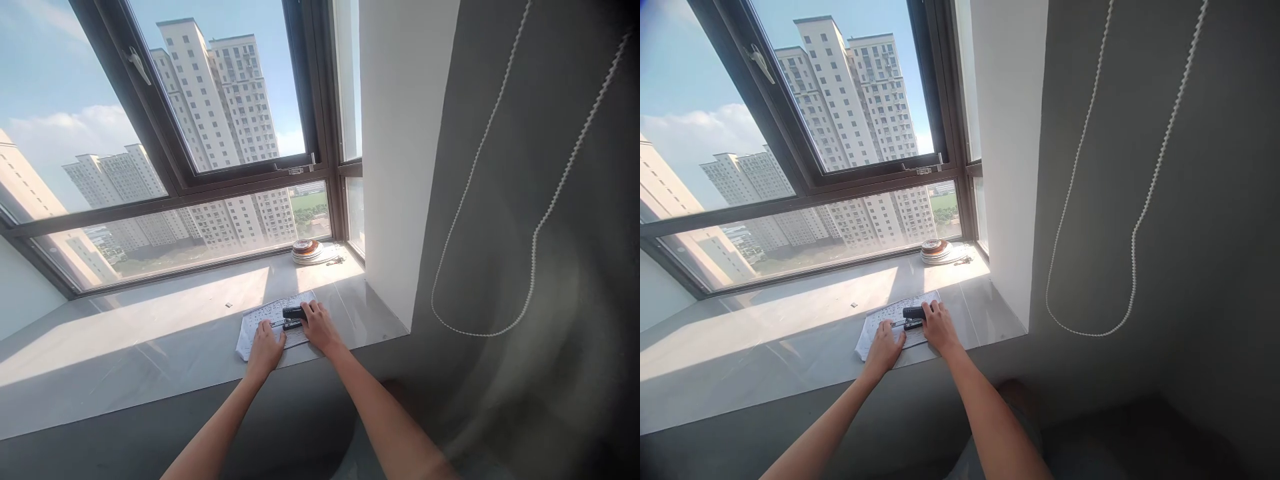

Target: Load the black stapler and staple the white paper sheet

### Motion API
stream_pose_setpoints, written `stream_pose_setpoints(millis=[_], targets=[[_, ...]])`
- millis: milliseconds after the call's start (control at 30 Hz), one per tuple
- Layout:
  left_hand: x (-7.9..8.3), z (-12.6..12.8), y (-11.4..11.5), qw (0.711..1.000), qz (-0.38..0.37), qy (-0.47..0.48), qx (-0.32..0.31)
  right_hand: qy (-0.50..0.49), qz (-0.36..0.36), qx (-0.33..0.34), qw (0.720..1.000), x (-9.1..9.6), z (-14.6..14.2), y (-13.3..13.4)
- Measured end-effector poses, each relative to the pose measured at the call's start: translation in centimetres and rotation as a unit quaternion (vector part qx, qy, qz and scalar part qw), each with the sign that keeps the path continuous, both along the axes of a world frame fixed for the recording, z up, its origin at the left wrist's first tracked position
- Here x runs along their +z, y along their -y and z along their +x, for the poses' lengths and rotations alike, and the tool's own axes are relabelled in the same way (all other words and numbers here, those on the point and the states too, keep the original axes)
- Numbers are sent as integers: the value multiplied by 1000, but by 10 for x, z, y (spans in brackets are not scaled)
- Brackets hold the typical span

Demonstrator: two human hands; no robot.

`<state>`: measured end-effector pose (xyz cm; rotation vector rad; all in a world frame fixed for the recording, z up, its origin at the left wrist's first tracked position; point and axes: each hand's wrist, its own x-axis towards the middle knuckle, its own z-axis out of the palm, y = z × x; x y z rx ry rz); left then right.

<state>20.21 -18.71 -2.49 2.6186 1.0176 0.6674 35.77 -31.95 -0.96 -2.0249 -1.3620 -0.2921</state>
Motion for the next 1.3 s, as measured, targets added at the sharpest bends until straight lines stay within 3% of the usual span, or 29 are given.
stream_pose_setpoints(millis=[500, 667, 733, 800, 900, 1067, 1100, 1133, 1167, 1300], targets=[[-3, -2, -1, 999, -2, 38, -10, 33, 4, 30, 999, 2, -2, 0], [6, -7, 1, 984, -3, 180, -3, 80, 53, 26, 995, -2, -4, 0], [18, -7, 1, 960, -69, 270, 35, 116, 88, 33, 989, -3, -4, 1], [32, -4, 1, 893, -239, 374, 73, 150, 121, 40, 980, -4, -3, 2], [50, 6, -1, 742, -478, 464, 77, 193, 153, 50, 968, -5, -2, 2], [59, 19, -2, 548, -675, 491, 55, 246, 169, 73, 952, -7, 0, -1], [57, 20, -3, 524, -690, 495, 58, 251, 172, 78, 949, -7, 0, -1], [55, 21, -3, 523, -691, 494, 62, 253, 172, 83, 948, -7, 0, -1], [52, 22, -4, 544, -681, 486, 64, 253, 170, 87, 948, -7, 0, 0], [38, 25, -8, 685, -589, 426, 50, 241, 138, 103, 955, -6, -1, 3]])
